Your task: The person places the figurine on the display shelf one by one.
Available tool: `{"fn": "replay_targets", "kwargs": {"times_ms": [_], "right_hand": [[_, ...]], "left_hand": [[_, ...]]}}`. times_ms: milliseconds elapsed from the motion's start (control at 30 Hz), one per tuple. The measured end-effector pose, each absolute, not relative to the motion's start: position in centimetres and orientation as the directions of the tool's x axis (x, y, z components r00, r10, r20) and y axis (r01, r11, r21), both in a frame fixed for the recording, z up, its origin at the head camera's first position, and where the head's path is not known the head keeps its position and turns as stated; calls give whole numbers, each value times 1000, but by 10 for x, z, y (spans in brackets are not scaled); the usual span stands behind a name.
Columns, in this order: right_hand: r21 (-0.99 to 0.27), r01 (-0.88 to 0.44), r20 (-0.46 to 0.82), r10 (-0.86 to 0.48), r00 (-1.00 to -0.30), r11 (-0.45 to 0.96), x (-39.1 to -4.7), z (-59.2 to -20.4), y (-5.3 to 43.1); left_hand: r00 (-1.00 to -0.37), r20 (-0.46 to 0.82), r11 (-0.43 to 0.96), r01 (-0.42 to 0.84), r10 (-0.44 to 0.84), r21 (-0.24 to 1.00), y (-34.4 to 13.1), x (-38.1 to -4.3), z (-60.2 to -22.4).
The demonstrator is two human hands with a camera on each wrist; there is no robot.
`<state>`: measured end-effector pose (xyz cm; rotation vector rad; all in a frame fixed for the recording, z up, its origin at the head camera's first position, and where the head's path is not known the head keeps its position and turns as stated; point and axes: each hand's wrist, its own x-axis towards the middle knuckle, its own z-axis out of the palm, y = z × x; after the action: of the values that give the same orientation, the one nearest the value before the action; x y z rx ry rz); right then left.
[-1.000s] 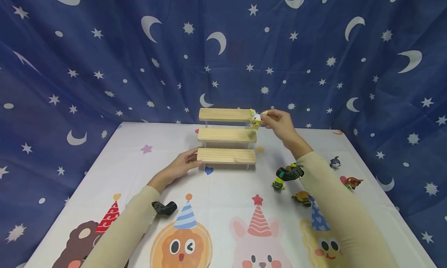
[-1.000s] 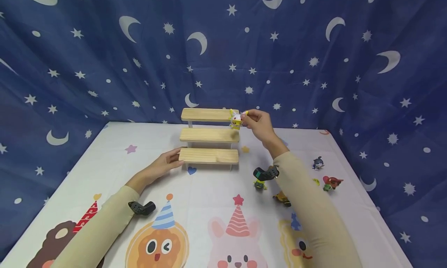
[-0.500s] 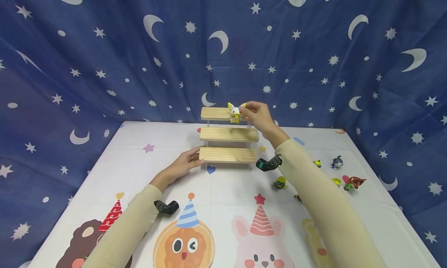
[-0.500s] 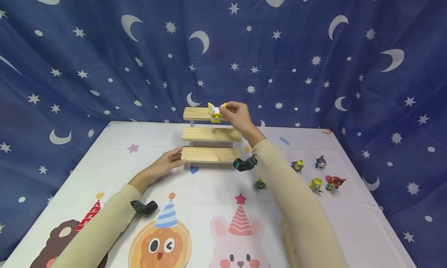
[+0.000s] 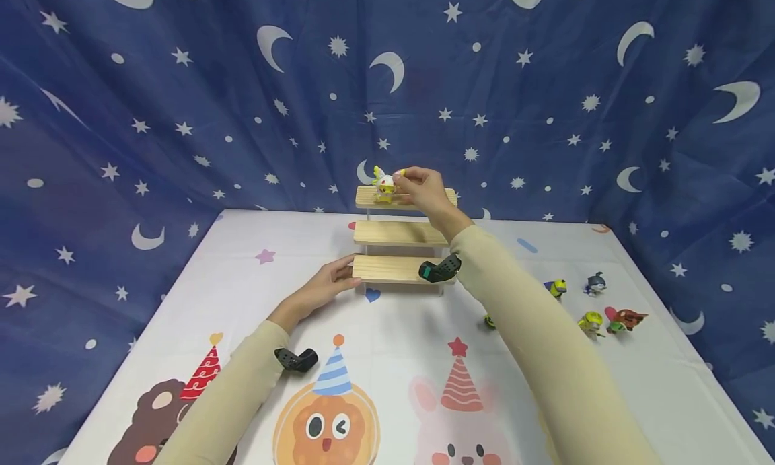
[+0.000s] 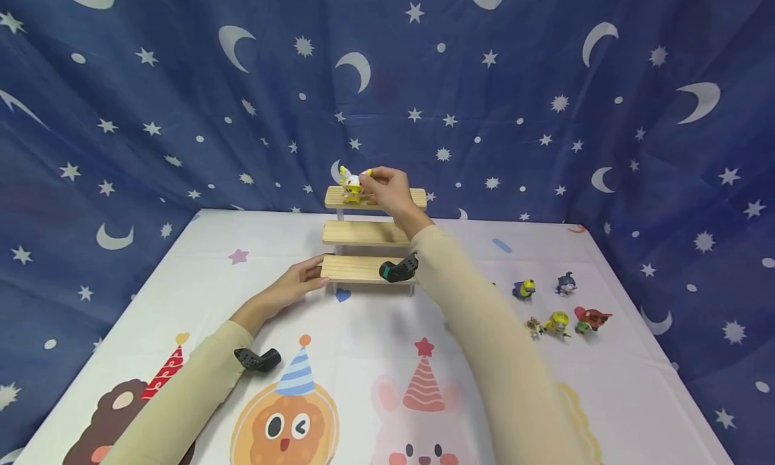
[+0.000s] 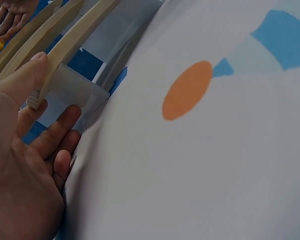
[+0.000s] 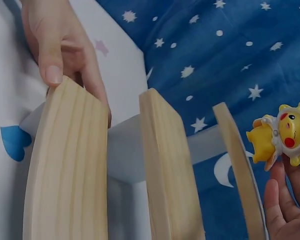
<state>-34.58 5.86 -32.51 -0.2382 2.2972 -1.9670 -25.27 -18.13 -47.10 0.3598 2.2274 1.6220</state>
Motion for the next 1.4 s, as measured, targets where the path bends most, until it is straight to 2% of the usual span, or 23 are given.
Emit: {"fn": "replay_targets", "kwargs": {"times_ms": [367,733,1400], "right_hand": [[-996,-11,-2,-153,-988,87,-348,-325,29],[-993,5,-21,-136,-990,120,-350,-332,22],[-995,35,-55,-212,-976,98,-354,-331,25]], "left_hand": [[-905,-128,306,2,405,952,-182,-252,-472],[-907,-135,313,-4,400,950,-180,-250,-470],[-909,-132,290,-13,395,957,-180,-252,-472]]}}
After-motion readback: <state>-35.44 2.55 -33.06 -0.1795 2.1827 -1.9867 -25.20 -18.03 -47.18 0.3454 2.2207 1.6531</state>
